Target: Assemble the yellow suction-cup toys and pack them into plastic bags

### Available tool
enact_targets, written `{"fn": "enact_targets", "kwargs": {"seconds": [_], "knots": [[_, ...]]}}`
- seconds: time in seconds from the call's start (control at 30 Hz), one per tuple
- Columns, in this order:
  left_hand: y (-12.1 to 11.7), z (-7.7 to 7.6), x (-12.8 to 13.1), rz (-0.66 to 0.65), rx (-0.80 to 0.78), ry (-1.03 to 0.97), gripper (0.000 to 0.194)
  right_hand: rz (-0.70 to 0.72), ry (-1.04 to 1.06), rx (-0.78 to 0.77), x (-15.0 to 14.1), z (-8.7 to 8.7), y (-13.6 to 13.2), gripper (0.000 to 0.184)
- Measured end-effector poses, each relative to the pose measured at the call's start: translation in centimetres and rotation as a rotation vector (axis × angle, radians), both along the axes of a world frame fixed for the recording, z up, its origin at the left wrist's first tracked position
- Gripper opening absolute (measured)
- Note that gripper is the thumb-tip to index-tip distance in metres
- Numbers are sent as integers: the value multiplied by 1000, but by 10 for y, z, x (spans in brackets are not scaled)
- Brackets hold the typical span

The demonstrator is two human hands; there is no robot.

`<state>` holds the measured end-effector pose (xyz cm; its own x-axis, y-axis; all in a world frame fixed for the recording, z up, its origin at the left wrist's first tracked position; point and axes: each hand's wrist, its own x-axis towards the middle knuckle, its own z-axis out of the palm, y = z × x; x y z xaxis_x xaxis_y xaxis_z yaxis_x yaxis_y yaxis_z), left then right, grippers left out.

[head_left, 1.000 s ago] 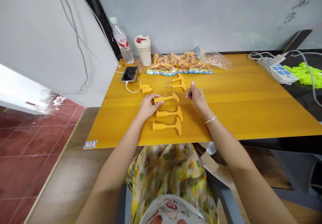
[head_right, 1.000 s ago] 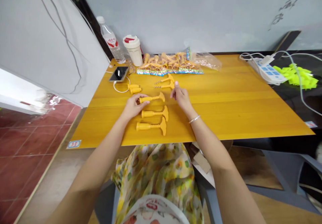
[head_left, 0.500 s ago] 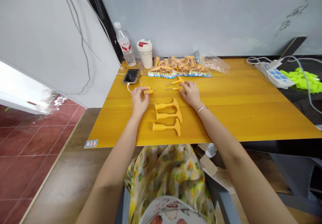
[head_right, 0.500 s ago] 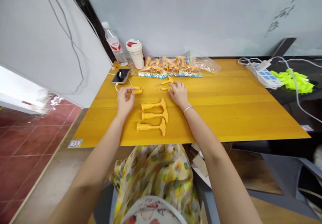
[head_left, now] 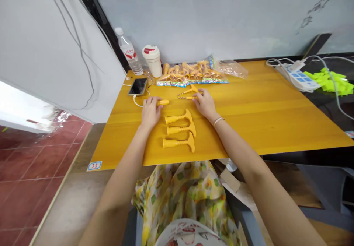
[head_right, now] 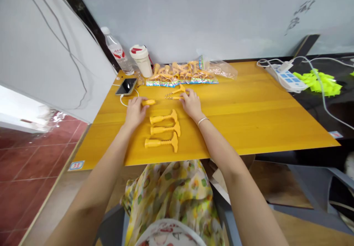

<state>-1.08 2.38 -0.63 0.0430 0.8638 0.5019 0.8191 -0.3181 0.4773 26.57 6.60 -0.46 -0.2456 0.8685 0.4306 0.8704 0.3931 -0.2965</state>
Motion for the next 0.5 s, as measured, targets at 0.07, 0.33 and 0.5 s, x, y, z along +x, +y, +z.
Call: {"fn": "enact_targets", "kwargs": {"seconds": [0.07, 0.33, 0.5], "knots": [[5, 4, 10, -61, 17, -79, 21, 23, 40, 27, 0, 2, -1, 30], [5, -6, 21, -130, 118, -217, 26, 47, 38, 30, -1, 11, -5, 29], [7, -8, 21, -135, 125, -232, 32, 105, 33, 75, -12, 9, -4, 29]]}}
